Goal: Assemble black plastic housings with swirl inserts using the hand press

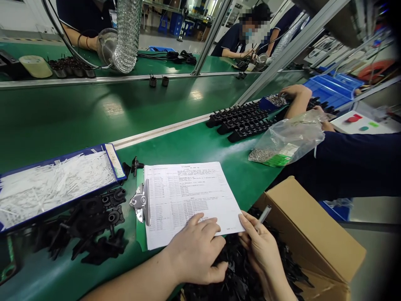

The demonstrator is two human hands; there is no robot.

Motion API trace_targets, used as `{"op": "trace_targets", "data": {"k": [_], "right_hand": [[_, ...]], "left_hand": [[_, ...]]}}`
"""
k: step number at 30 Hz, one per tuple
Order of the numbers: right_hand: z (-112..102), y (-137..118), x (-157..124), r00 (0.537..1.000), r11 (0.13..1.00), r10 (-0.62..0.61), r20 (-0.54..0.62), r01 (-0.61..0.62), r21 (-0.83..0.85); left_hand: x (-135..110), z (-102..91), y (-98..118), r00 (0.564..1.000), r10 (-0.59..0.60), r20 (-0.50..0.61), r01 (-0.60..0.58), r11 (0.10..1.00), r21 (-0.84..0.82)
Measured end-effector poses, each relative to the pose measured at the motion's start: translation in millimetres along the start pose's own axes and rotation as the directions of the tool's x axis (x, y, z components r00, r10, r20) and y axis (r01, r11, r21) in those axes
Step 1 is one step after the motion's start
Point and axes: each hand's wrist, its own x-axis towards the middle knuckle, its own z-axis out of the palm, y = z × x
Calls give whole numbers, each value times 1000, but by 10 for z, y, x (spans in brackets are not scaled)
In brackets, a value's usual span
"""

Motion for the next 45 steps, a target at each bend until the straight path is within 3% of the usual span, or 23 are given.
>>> {"op": "trace_targets", "data": {"k": [10, 18, 45], "right_hand": [[-38, -15, 44, 999, 999, 40, 3, -40, 27], [-54, -7, 47, 995, 1000, -2, 101, 1, 11], [-50, 76, 69, 992, 998, 19, 123, -25, 50]], "left_hand": [[11, -6, 1, 999, 32, 2, -32, 999, 8], [4, -2, -2, 999, 43, -6, -43, 999, -12], [14, -1, -37, 996, 75, 42, -76, 997, 7]]}}
